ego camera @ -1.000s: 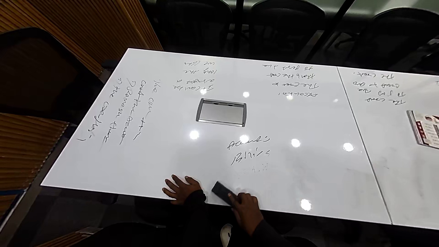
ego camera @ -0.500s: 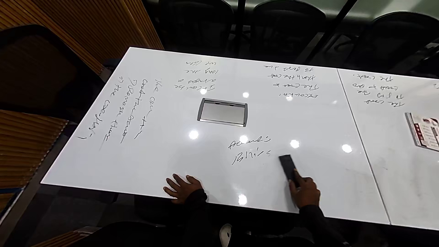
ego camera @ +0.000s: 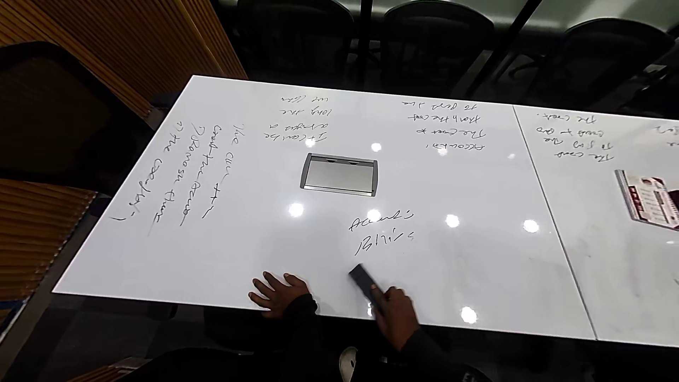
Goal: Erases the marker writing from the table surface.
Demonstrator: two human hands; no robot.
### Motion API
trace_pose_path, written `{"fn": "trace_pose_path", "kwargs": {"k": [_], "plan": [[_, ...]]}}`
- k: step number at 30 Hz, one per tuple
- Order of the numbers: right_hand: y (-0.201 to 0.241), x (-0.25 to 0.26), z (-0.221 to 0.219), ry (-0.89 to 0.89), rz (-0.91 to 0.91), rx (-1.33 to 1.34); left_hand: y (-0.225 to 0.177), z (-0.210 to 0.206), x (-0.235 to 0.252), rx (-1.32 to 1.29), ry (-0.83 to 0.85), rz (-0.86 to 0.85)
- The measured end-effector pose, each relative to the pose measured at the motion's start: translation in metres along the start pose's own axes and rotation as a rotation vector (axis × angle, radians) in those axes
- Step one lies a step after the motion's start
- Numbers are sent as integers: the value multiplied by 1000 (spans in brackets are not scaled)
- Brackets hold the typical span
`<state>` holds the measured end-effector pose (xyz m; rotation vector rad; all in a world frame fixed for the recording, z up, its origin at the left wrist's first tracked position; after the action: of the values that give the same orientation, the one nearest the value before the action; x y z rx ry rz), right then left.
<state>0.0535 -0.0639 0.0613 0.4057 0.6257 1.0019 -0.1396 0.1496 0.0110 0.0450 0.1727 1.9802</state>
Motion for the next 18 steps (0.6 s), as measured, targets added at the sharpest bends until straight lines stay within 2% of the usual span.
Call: {"fn": "trace_pose_path", "kwargs": {"k": [3, 5, 8, 14, 18], "plan": [[26, -3, -20, 183, 74, -23, 1, 1, 0, -8, 1, 2], [22, -3, -16, 120, 86, -59, 1, 1, 0, -2, 1, -2], [-10, 2, 9, -64, 53, -83, 1, 1, 0, 8, -3, -4], [-112, 1, 95, -332, -259, -129, 1, 1, -1, -15, 13, -9], [-158, -12, 127, -383, -540, -111, 2, 1, 0, -48, 25, -8]]}}
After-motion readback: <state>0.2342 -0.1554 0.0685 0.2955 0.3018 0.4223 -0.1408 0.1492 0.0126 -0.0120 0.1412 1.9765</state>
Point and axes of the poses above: each hand's wrist, its own x-axis towards the middle knuckle, its own z-axis out of the back of the hand, y = z × x, the point moved 4 cm from there along x, towards the middle knuckle, and after that the axes turned 14 degrees about x, right-handed, at the moved point
